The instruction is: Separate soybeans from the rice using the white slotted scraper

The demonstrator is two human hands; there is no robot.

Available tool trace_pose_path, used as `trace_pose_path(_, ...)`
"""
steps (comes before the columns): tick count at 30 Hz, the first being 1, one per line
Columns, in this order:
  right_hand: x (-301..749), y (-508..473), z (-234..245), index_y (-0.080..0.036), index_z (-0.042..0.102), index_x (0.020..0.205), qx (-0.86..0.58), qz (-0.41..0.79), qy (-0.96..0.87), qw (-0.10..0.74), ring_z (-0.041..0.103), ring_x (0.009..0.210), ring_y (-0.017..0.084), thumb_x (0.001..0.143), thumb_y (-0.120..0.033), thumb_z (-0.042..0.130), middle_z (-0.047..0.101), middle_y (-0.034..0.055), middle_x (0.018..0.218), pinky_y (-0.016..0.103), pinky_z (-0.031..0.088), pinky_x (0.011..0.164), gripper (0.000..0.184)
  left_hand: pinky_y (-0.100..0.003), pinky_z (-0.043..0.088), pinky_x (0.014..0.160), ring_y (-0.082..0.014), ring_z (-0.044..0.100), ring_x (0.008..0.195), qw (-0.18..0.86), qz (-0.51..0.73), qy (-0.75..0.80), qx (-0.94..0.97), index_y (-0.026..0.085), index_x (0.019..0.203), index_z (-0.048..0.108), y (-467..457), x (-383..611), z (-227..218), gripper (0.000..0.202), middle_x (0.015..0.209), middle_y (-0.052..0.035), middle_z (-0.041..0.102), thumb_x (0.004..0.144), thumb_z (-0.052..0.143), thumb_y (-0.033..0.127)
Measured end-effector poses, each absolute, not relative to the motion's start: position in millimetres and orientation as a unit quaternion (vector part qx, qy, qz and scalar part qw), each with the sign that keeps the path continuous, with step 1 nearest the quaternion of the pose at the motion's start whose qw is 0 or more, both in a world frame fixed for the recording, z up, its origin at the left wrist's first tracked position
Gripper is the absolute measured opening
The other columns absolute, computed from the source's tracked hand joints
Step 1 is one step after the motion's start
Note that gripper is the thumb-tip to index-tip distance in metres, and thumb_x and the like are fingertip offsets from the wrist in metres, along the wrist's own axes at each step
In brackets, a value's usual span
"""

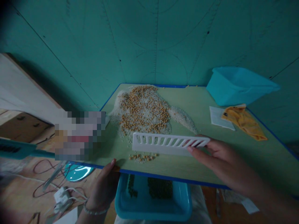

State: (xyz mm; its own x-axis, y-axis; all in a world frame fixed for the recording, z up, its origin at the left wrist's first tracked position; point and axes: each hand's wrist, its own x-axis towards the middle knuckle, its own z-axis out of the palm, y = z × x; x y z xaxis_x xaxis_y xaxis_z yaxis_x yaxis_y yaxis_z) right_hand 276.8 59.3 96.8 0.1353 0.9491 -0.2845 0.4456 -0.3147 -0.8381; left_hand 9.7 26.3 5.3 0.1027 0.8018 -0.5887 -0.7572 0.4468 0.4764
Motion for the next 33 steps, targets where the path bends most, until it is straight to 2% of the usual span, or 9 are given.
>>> trace_pose_path(6,276,59,89,-0.028,0.069,0.070,-0.648,0.450,-0.539,0.295,0.068,0.075,0.028,0.059,-0.054,0.065,0.074,0.0027,0.075,0.034,0.056,0.064,0.029,-0.034,0.047,0.088,-0.0263,0.060,0.104,0.731,0.542,0.414,0.021,0.016,0.099,0.067,26,10,4,0.034,0.104,-0.0042,0.072,0.067,0.070,0.027)
trace_pose_path(11,278,52,89,-0.030,0.070,0.074,-0.627,0.463,-0.550,0.300,0.068,0.071,0.025,0.062,-0.053,0.066,0.074,0.0008,0.075,0.029,0.056,0.059,0.027,-0.038,0.050,0.082,-0.0285,0.064,0.096,0.745,0.518,0.418,0.040,0.016,0.098,0.068,26,10,5,0.035,0.094,-0.0063,0.074,0.067,0.069,0.031)
trace_pose_path(21,280,42,86,-0.032,0.072,0.074,-0.605,0.517,-0.521,0.309,0.069,0.069,0.026,0.060,-0.049,0.070,0.074,0.0005,0.074,0.031,0.057,0.059,0.023,-0.035,0.051,0.076,-0.0275,0.067,0.089,0.751,0.499,0.431,0.047,0.016,0.093,0.069,25,8,5,0.031,0.096,-0.0053,0.074,0.065,0.071,0.031)
trace_pose_path(26,283,40,82,-0.032,0.073,0.074,-0.605,0.521,-0.511,0.319,0.069,0.073,0.026,0.059,-0.047,0.072,0.074,0.0005,0.077,0.032,0.057,0.062,0.021,-0.038,0.051,0.075,-0.0300,0.068,0.085,0.746,0.500,0.438,0.053,0.015,0.092,0.070,26,8,5,0.032,0.091,-0.0081,0.075,0.065,0.070,0.032)
trace_pose_path(33,285,38,82,-0.031,0.073,0.076,-0.601,0.518,-0.525,0.308,0.069,0.075,0.026,0.062,-0.049,0.069,0.075,0.0016,0.079,0.032,0.057,0.065,0.022,-0.040,0.050,0.077,-0.0315,0.067,0.086,0.729,0.514,0.448,0.065,0.016,0.085,0.071,27,9,5,0.025,0.081,-0.0076,0.076,0.066,0.068,0.031)
